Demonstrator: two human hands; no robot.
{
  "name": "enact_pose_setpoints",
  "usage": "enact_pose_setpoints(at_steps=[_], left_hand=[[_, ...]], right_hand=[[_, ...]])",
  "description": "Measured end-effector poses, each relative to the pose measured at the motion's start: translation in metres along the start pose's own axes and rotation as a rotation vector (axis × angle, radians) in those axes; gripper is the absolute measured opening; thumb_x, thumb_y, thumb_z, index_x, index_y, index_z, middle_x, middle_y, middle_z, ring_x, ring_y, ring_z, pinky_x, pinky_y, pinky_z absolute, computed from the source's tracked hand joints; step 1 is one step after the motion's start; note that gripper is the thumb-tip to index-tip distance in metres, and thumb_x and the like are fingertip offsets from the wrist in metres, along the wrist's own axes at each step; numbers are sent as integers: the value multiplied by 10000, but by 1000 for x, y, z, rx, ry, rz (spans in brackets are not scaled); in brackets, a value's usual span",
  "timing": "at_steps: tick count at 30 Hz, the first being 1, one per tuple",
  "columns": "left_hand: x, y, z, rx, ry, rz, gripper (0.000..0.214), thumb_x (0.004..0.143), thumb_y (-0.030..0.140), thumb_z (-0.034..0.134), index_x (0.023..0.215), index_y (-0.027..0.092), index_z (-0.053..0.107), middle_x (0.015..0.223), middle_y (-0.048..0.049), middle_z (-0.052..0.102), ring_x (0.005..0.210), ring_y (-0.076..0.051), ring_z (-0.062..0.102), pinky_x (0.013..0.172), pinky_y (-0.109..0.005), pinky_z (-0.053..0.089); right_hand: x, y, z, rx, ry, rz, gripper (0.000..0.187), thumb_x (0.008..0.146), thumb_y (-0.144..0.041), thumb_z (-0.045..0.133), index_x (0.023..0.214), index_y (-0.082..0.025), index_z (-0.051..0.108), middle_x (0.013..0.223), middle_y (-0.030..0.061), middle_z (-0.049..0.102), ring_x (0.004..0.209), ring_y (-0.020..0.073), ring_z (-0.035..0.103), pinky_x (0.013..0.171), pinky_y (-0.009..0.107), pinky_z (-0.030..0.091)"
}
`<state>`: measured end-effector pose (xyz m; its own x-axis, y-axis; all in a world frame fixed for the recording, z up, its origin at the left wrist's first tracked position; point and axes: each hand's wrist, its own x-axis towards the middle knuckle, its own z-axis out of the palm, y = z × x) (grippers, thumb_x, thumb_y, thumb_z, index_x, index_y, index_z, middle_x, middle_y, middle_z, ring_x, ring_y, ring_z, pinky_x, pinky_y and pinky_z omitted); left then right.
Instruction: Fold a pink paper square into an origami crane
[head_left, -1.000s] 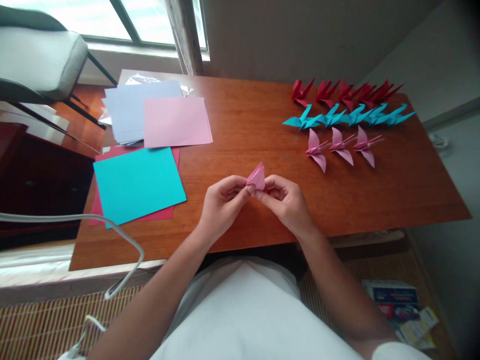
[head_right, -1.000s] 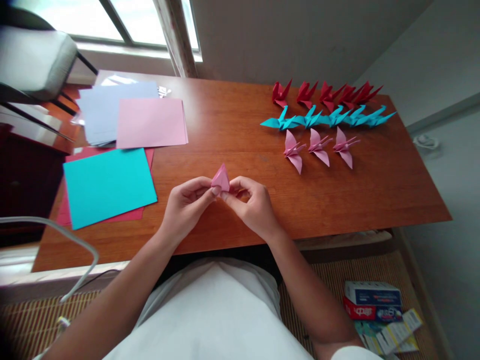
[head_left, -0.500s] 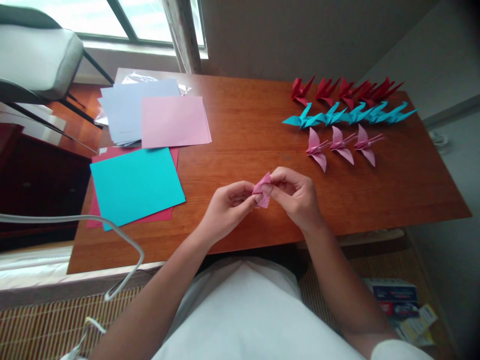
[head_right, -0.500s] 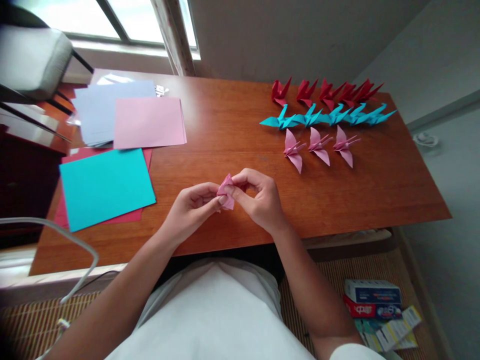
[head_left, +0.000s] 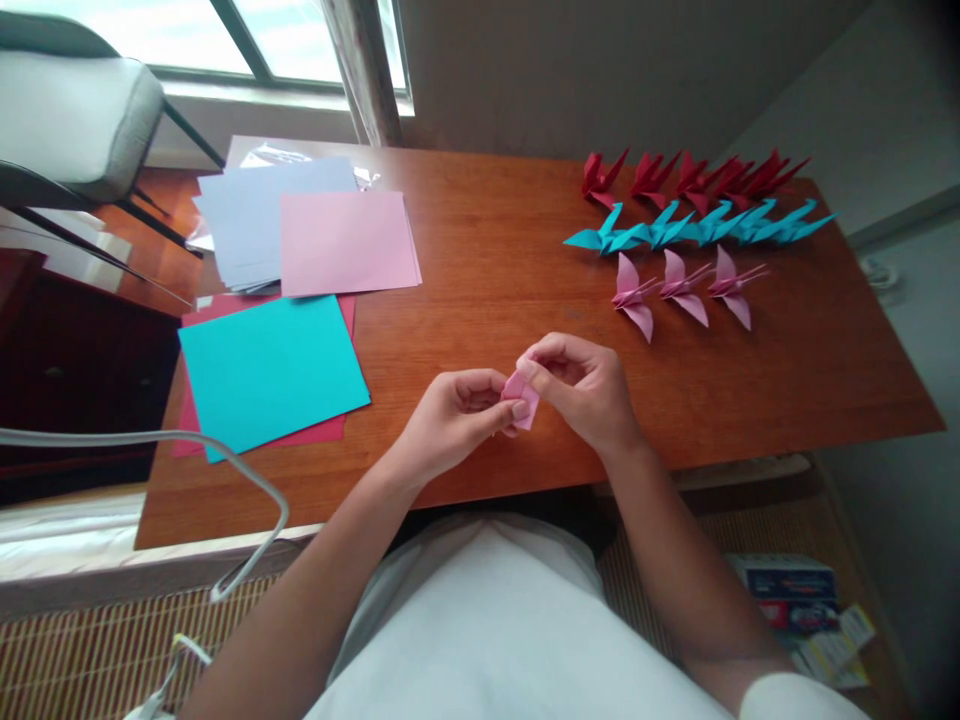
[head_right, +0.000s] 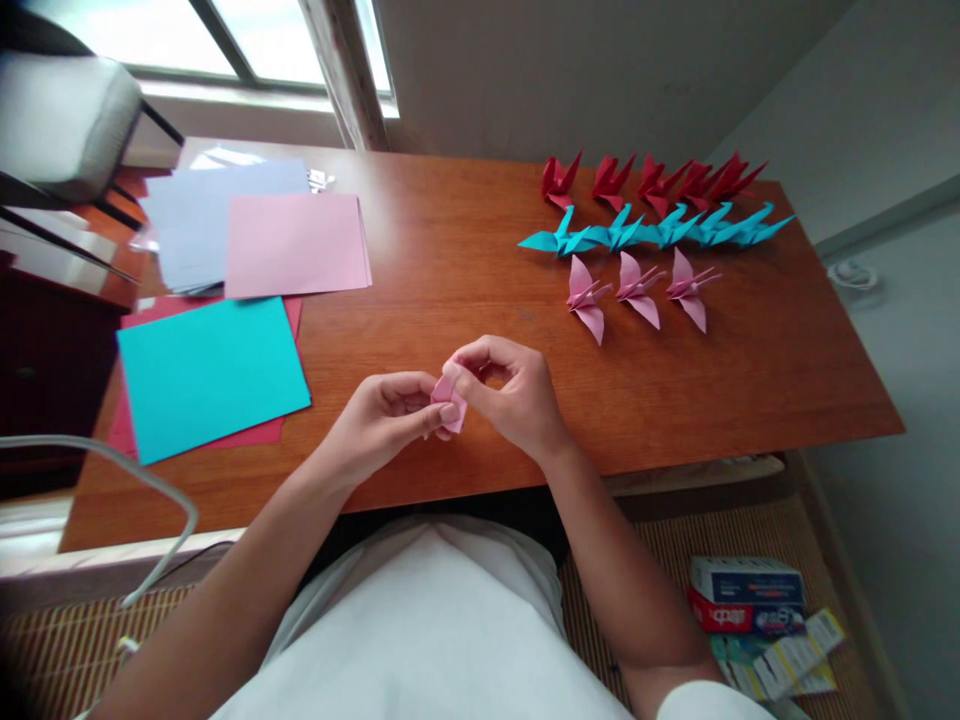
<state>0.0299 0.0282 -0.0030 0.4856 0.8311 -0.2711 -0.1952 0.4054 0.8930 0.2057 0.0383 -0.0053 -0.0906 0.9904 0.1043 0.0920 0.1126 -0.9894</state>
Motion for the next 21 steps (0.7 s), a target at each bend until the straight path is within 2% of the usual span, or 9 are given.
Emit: enact_pose_setpoints(at_steps=[4, 10, 14, 16, 19, 21], left_hand=[[0, -2, 1, 11, -46, -21, 308, 722, 353, 897, 795, 111, 720, 721, -24, 715, 658, -118, 650, 645, -211, 530], [0, -1, 2, 23, -24, -17, 309, 715, 332, 902, 780, 107, 701, 708, -14, 693, 656, -114, 647, 640, -203, 521], [0, 1, 3, 21, 6, -16, 309, 714, 331, 900, 773, 108, 695, 694, -13, 692, 638, -113, 648, 631, -204, 526], [0, 0, 2, 26, 24, 4, 297, 737, 336, 882, 769, 109, 694, 691, -15, 692, 630, -109, 644, 624, -201, 521], [0, -3, 1, 31, 59, 40, 278, 765, 333, 859, 770, 109, 694, 695, -17, 698, 613, -96, 631, 604, -189, 511], [0, -4, 0, 32, 78, 51, 275, 763, 330, 860, 772, 109, 696, 693, -15, 697, 604, -93, 624, 595, -187, 511]], right_hand=[[2, -1, 1, -13, 125, 28, 134, 841, -350, 776, 800, -228, 737, 726, -12, 721, 644, 129, 652, 573, 243, 533], [2, -3, 3, -36, 160, -19, 130, 846, -362, 782, 849, -233, 763, 812, 5, 761, 701, 144, 687, 618, 257, 567], [2, -4, 5, -42, 207, -71, 102, 854, -344, 783, 911, -260, 772, 851, -5, 754, 697, 132, 661, 621, 256, 543], [2, -5, 5, -6, 188, -40, 162, 893, -404, 742, 985, -273, 768, 808, -12, 733, 679, 133, 643, 609, 262, 522], [2, -5, 1, 77, 95, 37, 333, 980, -537, 580, 1104, -274, 743, 831, 4, 724, 751, 152, 661, 629, 273, 508], [1, -3, -1, 68, 28, 74, 381, 985, -570, 551, 1094, -259, 743, 890, 14, 726, 803, 158, 666, 662, 277, 508]])
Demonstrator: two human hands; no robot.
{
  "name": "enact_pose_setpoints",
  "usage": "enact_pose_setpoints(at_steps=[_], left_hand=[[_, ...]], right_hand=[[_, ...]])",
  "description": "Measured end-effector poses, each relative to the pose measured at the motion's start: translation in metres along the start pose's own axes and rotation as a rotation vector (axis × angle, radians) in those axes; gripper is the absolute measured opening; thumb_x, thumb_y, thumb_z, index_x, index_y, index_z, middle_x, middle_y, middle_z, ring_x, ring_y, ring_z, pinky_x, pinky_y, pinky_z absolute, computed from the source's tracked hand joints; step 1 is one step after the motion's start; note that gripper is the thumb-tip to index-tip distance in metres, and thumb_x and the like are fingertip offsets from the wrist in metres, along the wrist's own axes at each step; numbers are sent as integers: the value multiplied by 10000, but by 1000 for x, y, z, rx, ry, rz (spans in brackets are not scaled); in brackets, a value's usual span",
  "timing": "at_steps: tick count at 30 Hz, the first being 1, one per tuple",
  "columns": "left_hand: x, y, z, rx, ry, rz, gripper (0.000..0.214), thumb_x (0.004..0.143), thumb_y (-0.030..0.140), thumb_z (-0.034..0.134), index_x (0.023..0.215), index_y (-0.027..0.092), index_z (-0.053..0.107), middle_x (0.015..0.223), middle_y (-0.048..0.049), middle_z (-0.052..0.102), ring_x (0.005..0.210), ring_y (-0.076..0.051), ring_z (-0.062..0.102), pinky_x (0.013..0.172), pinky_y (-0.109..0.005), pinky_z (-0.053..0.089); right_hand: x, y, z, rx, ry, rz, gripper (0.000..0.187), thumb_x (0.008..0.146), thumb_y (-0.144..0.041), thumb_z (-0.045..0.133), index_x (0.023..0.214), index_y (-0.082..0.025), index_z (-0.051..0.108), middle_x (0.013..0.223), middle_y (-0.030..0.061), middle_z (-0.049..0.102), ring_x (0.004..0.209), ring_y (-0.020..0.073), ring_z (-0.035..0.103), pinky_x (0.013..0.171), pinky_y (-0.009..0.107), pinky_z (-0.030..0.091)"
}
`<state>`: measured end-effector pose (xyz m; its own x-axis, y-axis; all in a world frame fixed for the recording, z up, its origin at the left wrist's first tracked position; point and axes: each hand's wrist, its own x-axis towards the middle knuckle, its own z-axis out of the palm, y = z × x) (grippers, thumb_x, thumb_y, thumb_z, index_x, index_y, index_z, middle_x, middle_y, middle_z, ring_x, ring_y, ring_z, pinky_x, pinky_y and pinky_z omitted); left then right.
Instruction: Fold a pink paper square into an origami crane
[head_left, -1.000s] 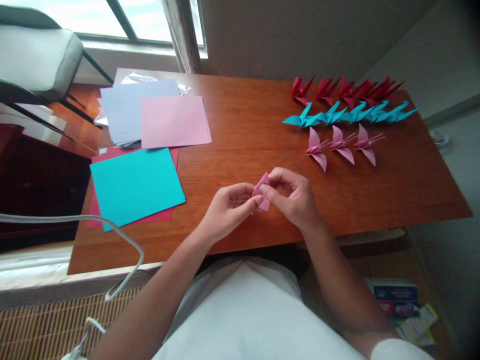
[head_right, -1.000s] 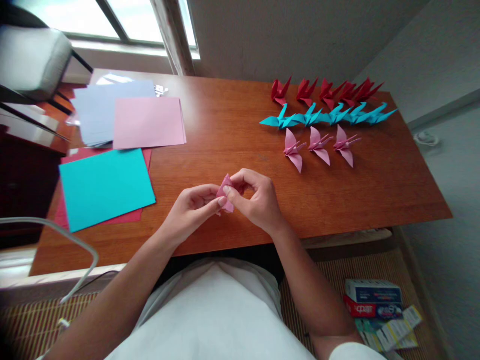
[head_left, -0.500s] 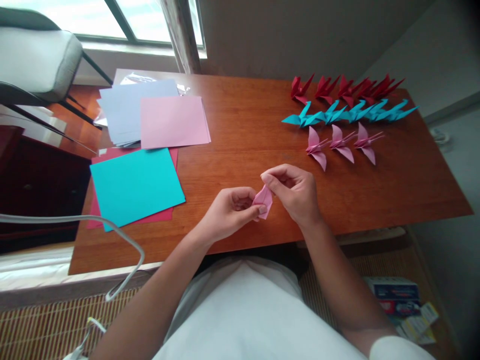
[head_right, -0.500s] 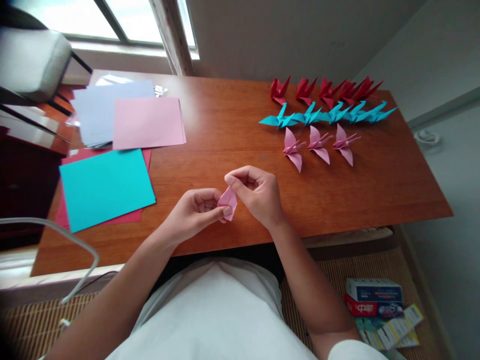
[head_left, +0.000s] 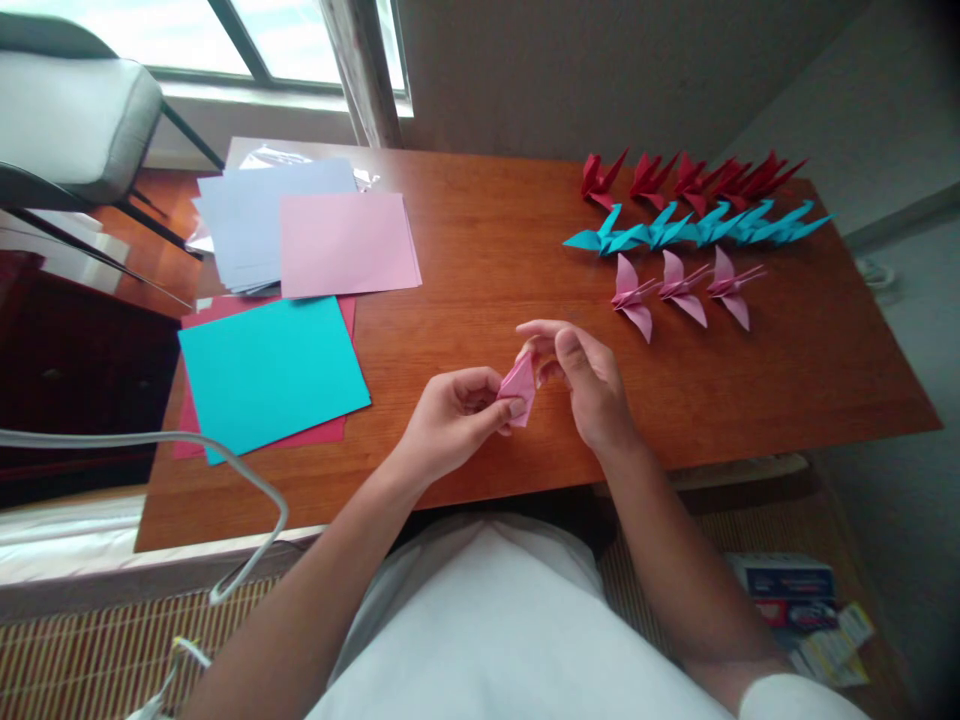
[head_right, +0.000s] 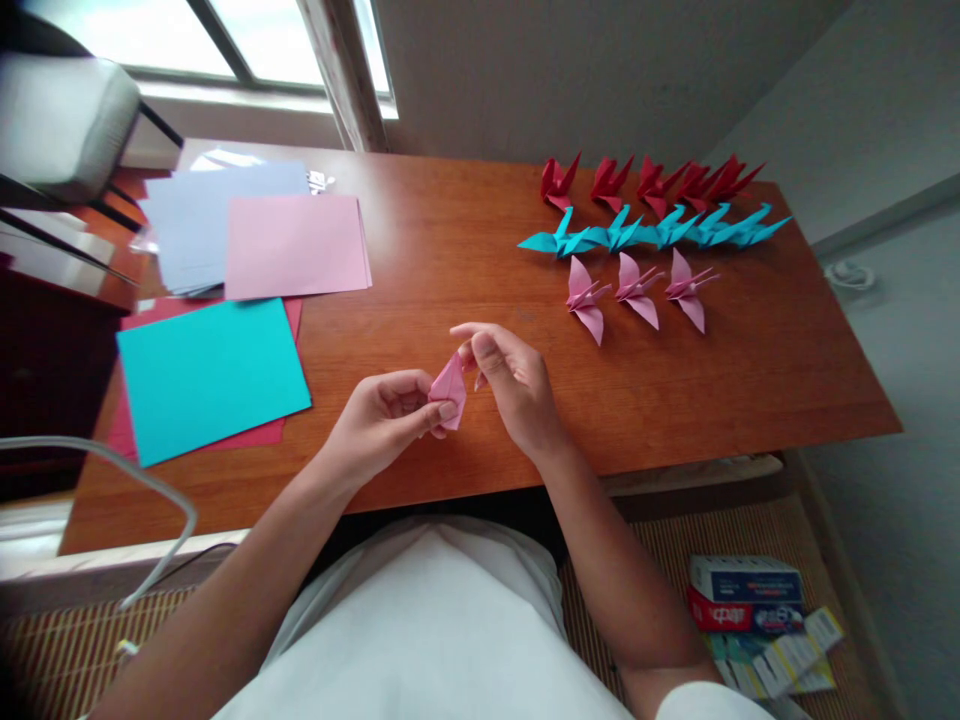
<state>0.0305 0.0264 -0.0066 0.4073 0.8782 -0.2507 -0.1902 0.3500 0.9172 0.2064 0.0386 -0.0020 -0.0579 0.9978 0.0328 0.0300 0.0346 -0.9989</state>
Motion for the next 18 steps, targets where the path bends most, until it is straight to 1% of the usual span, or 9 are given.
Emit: enact_pose_setpoints(at_steps=[1, 3, 5, 7, 10, 13, 18], left_hand=[[0, 0, 0, 1, 10, 4, 277, 758, 331, 864, 775, 109, 698, 696, -15, 698, 608, -95, 625, 596, -189, 516], [1, 0, 0, 1, 33, 9, 282, 744, 331, 877, 784, 111, 704, 711, -19, 707, 625, -102, 634, 605, -194, 528], [2, 1, 1, -4, 48, 9, 281, 734, 325, 886, 788, 115, 707, 727, -21, 718, 640, -105, 642, 615, -193, 535], [3, 4, 2, -11, 39, 3, 269, 739, 316, 884, 782, 119, 706, 729, -17, 725, 632, -96, 641, 609, -182, 527], [2, 7, 3, -12, -3, -21, 243, 741, 298, 882, 788, 121, 721, 741, -18, 741, 627, -87, 646, 592, -164, 511], [1, 7, 2, 1, -43, -49, 225, 760, 305, 867, 819, 118, 755, 751, -36, 761, 664, -102, 678, 597, -161, 515], [0, 1, -1, 15, -14, -14, 264, 783, 370, 842, 823, 123, 758, 741, -50, 768, 647, -120, 696, 599, -186, 535]], right_hand=[[-1, 2, -1, -21, -23, 13, 358, 968, -559, 588, 1058, -251, 748, 908, 13, 726, 813, 157, 666, 676, 276, 509], [-2, 5, -1, -53, -46, 18, 248, 924, -477, 691, 971, -241, 750, 889, 0, 729, 798, 151, 667, 688, 271, 511], [-4, 9, 1, -42, -32, -5, 129, 891, -369, 750, 899, -240, 741, 847, -17, 731, 773, 142, 669, 679, 261, 512], [-6, 10, 2, -20, -4, -43, 59, 884, -295, 756, 863, -244, 737, 802, -32, 722, 736, 128, 661, 663, 251, 510], [-6, 7, 3, -11, 14, -78, 48, 887, -261, 748, 845, -245, 733, 773, -42, 708, 705, 116, 646, 642, 241, 503], [-5, 1, 2, -34, 9, -91, 68, 893, -256, 735, 830, -233, 720, 760, -40, 692, 696, 113, 633, 635, 241, 497], [-6, -1, 3, -62, -13, -99, 81, 891, -282, 732, 840, -226, 704, 769, -32, 679, 707, 120, 633, 654, 251, 510]])
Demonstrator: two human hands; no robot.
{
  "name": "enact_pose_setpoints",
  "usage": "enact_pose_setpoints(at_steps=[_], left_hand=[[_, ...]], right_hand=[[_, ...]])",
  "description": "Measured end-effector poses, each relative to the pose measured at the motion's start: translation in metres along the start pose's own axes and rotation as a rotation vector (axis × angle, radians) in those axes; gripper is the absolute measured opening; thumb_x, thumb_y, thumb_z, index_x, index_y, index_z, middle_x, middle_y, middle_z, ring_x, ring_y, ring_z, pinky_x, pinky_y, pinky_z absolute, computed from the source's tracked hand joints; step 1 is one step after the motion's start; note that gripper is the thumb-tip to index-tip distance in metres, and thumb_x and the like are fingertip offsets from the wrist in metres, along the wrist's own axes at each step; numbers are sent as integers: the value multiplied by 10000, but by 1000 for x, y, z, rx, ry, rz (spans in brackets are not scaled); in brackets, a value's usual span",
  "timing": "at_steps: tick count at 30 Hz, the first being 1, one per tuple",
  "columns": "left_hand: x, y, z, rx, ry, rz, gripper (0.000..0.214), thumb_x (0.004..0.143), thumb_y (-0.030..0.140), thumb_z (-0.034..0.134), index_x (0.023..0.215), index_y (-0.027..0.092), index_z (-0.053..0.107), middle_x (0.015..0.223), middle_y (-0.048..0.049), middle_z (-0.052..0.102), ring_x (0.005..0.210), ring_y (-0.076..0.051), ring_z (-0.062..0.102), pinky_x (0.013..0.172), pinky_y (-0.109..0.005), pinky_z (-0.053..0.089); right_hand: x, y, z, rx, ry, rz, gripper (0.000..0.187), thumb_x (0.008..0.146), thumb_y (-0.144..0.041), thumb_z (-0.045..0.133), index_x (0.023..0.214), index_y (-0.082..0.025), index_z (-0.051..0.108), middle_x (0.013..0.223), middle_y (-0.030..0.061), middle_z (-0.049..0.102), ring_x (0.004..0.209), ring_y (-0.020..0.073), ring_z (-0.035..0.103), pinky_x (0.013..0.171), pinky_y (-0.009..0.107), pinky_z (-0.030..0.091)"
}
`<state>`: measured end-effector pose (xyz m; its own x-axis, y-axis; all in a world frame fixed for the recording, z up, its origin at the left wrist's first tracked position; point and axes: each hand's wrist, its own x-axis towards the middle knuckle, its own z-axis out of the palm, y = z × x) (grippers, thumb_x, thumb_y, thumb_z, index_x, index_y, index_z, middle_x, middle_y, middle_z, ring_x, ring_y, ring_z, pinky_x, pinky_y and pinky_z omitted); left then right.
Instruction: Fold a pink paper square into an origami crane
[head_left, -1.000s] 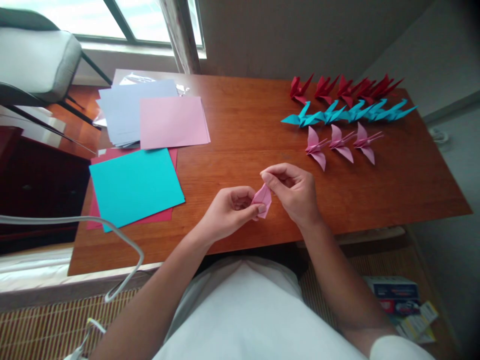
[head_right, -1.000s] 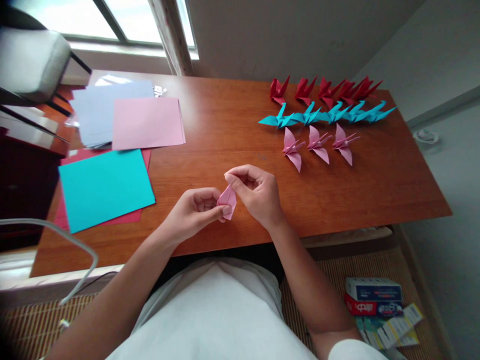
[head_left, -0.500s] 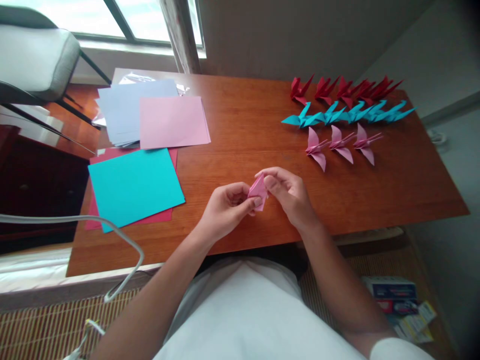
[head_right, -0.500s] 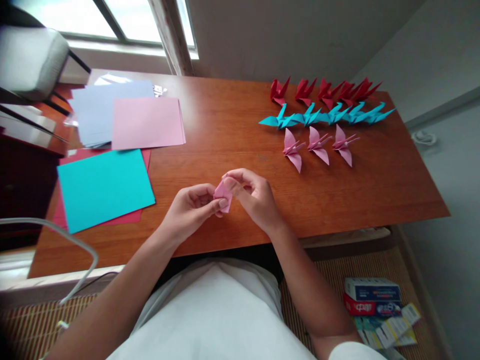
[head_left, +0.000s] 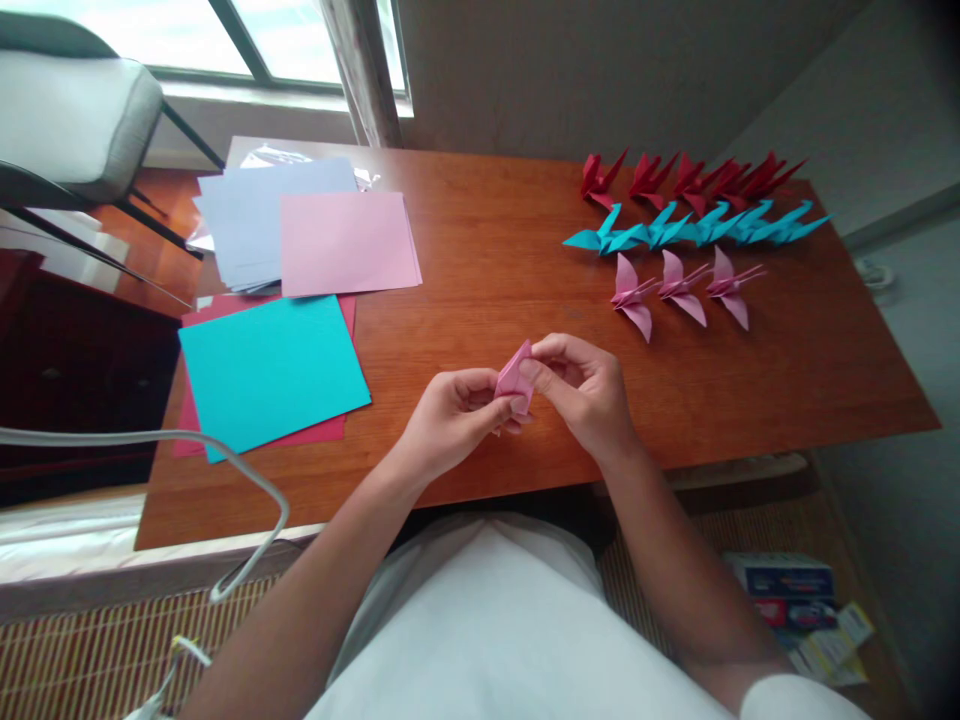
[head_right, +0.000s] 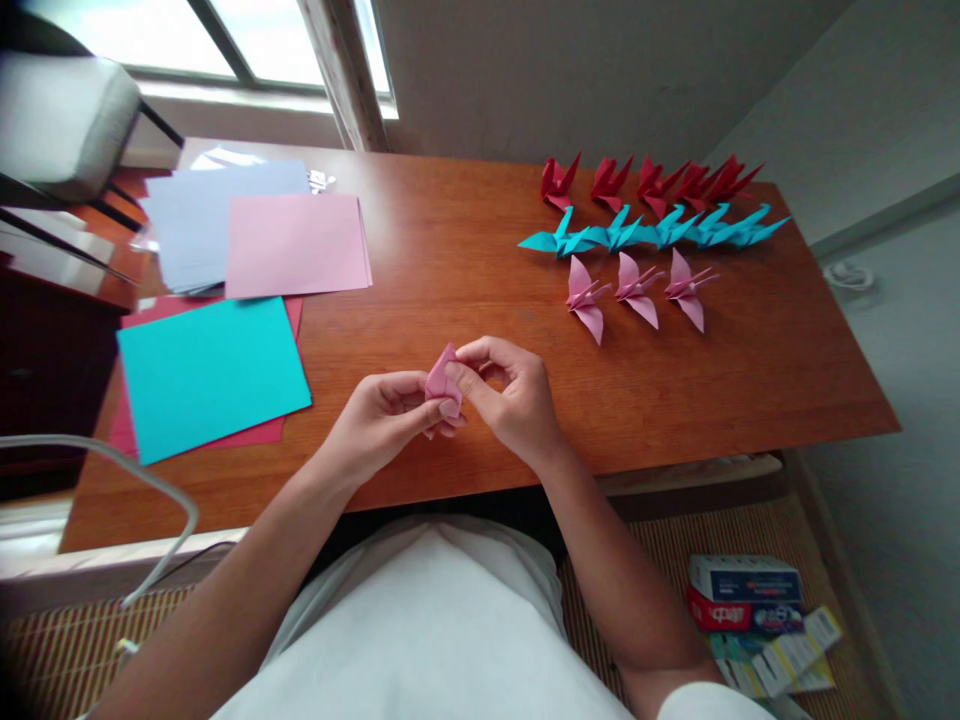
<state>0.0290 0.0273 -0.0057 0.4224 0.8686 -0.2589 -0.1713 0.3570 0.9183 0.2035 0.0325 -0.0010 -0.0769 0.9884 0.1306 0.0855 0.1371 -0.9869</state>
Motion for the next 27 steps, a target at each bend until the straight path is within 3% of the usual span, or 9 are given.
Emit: enact_pose_setpoints(at_steps=[9, 15, 22, 27], left_hand=[[0, 3, 3, 40, 6, -18, 277, 764, 384, 848, 792, 125, 752, 711, -46, 755, 633, -132, 689, 601, -207, 544], [0, 4, 3, 27, 8, -17, 259, 760, 364, 850, 779, 124, 755, 698, -40, 751, 621, -123, 677, 588, -198, 534], [1, 3, 3, 16, -18, -43, 263, 759, 360, 862, 799, 121, 760, 739, -58, 768, 644, -128, 684, 595, -195, 529], [-1, 2, 4, 64, -33, 5, 285, 805, 403, 823, 833, 127, 758, 782, -61, 774, 689, -141, 699, 626, -203, 538]], right_hand=[[6, 4, -3, 29, 8, 63, 220, 822, -385, 809, 944, -234, 705, 907, -5, 733, 817, 146, 685, 704, 262, 538], [7, 2, -6, 62, -106, 105, 187, 838, -389, 797, 913, -227, 740, 877, -3, 755, 786, 145, 697, 706, 263, 555], [6, 3, 2, 41, 46, 92, 203, 849, -414, 781, 778, -228, 739, 735, -7, 733, 665, 147, 664, 610, 275, 531], [6, -2, 3, 35, 41, 50, 218, 872, -394, 763, 725, -239, 720, 686, -17, 687, 630, 138, 615, 581, 280, 481]])
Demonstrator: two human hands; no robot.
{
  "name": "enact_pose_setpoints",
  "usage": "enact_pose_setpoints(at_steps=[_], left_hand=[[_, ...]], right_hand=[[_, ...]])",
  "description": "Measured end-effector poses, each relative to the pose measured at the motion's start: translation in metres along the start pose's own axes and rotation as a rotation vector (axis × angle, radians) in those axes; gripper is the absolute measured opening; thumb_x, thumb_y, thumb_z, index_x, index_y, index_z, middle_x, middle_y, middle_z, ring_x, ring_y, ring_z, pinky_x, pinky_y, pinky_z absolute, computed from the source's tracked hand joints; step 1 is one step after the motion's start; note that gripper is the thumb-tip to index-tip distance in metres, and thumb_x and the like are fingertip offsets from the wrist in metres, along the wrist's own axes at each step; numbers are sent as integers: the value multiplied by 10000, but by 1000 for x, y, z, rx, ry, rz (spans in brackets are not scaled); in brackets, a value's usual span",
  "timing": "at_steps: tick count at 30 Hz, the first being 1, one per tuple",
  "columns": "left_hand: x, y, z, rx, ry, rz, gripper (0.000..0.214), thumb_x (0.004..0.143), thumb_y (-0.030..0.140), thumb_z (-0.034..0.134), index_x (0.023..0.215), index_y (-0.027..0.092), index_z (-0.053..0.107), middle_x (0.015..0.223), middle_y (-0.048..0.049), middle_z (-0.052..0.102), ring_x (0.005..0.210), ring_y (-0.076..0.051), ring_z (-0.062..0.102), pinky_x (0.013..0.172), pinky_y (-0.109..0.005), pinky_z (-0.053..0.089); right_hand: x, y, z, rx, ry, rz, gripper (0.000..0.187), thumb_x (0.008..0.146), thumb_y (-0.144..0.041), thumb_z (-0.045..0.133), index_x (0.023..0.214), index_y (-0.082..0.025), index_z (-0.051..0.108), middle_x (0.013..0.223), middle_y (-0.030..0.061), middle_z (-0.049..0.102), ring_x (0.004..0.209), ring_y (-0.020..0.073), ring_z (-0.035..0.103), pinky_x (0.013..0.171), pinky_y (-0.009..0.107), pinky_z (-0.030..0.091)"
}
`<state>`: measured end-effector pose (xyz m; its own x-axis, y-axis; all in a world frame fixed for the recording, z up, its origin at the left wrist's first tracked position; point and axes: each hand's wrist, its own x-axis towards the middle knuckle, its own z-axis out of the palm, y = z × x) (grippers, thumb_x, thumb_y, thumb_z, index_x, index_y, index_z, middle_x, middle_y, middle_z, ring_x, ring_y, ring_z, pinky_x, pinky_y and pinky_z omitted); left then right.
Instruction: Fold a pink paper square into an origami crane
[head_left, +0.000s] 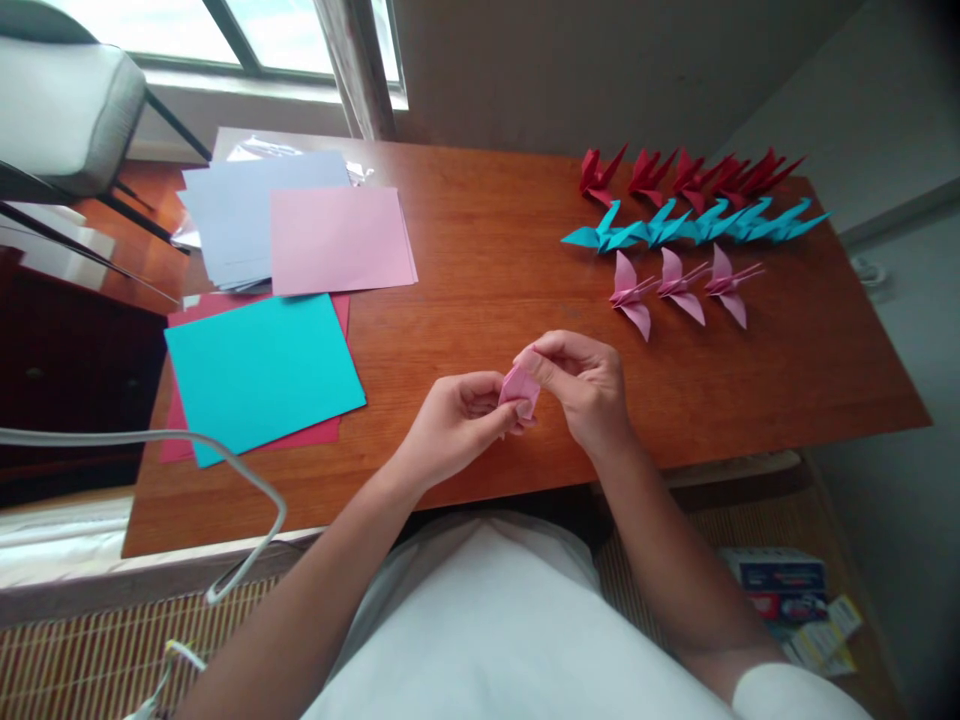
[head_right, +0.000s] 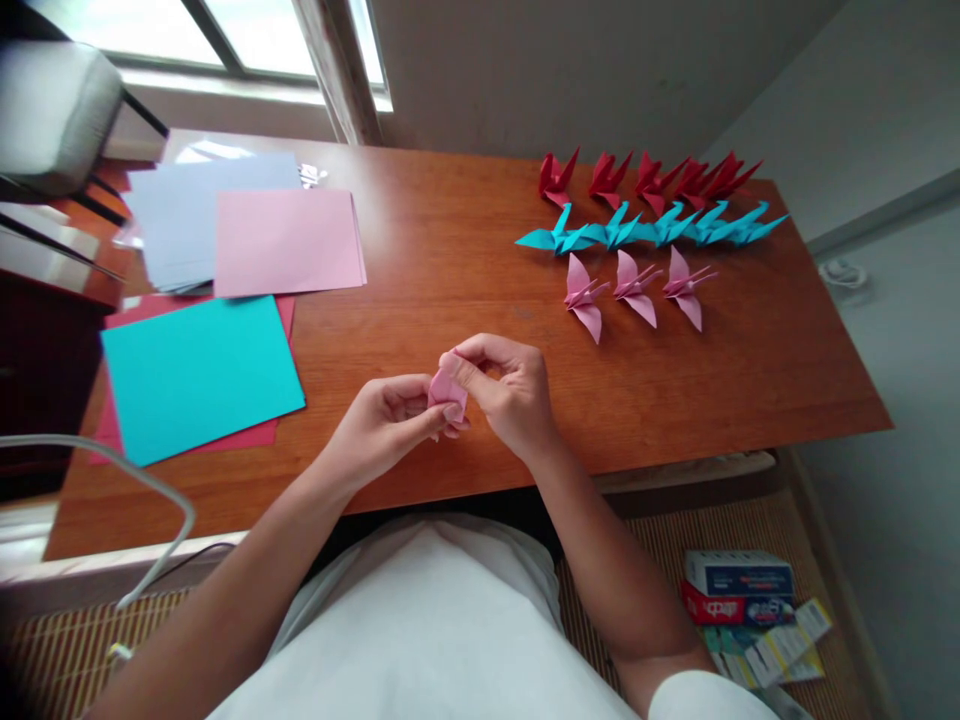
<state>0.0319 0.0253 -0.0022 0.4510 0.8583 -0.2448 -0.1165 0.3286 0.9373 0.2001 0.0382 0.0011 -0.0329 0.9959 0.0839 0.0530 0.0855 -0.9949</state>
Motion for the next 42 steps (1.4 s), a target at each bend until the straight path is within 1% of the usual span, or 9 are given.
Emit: enact_pose_setpoints(at_steps=[3, 7, 11, 14, 17, 21, 30, 38, 42], left_hand=[[-2, 1, 0, 52, -20, 4, 327, 875, 463, 745, 882, 138, 776, 848, -76, 795, 747, -168, 733, 655, -218, 556], [-3, -1, -4, 75, -28, 34, 362, 932, 490, 672, 916, 149, 793, 887, -84, 805, 805, -192, 756, 660, -223, 565], [-1, -5, -6, 67, 17, 51, 365, 916, 499, 691, 920, 150, 797, 876, -75, 803, 771, -181, 741, 648, -221, 564], [0, -4, -5, 57, 31, 31, 386, 912, 516, 688, 896, 145, 794, 856, -73, 800, 755, -178, 732, 646, -220, 560], [-1, -2, -3, 47, 33, 4, 415, 905, 544, 684, 892, 142, 787, 855, -78, 797, 777, -193, 738, 651, -226, 556], [-1, 0, -3, 30, 41, -11, 416, 900, 548, 687, 923, 143, 779, 896, -84, 797, 796, -198, 736, 667, -234, 557], [3, -1, 1, -39, 69, 55, 212, 816, 336, 797, 910, 147, 777, 847, -38, 784, 764, -144, 706, 701, -211, 552], [1, 1, -1, -33, 93, 18, 172, 785, 287, 791, 857, 132, 770, 803, -56, 783, 719, -160, 726, 661, -225, 569], [1, 1, -1, -59, 78, 49, 117, 768, 227, 778, 834, 131, 765, 768, -39, 775, 682, -138, 713, 643, -204, 566]], right_hand=[[0, -3, -2, -26, -45, -38, 230, 877, -413, 757, 719, -248, 721, 695, -8, 687, 639, 153, 615, 587, 304, 477], [0, -3, -1, -70, -44, -83, 221, 876, -431, 755, 747, -254, 726, 716, -1, 700, 667, 163, 629, 628, 321, 505], [0, 0, 2, -46, -59, -48, 150, 893, -404, 740, 905, -255, 741, 869, 1, 741, 771, 155, 676, 692, 297, 537], [-1, 3, 2, -43, 1, -47, 206, 877, -400, 756, 1030, -268, 718, 978, 11, 734, 881, 168, 688, 727, 289, 546], [-2, 5, 1, -68, 103, -85, 177, 884, -383, 738, 1014, -275, 688, 957, 11, 702, 890, 169, 669, 706, 279, 543], [-4, 1, -2, -113, 98, -131, 123, 888, -352, 720, 967, -270, 673, 915, 9, 676, 834, 165, 644, 684, 287, 534], [-6, -8, -3, -190, -28, -144, 55, 882, -263, 711, 921, -254, 674, 885, 0, 662, 809, 163, 624, 677, 303, 501], [-8, -10, -4, -192, -11, -157, 88, 885, -235, 693, 969, -257, 677, 913, 0, 668, 821, 161, 628, 707, 306, 510], [-8, -10, -4, -204, -40, -174, 76, 882, -208, 694, 942, -252, 679, 909, -1, 668, 822, 158, 624, 696, 300, 499]])
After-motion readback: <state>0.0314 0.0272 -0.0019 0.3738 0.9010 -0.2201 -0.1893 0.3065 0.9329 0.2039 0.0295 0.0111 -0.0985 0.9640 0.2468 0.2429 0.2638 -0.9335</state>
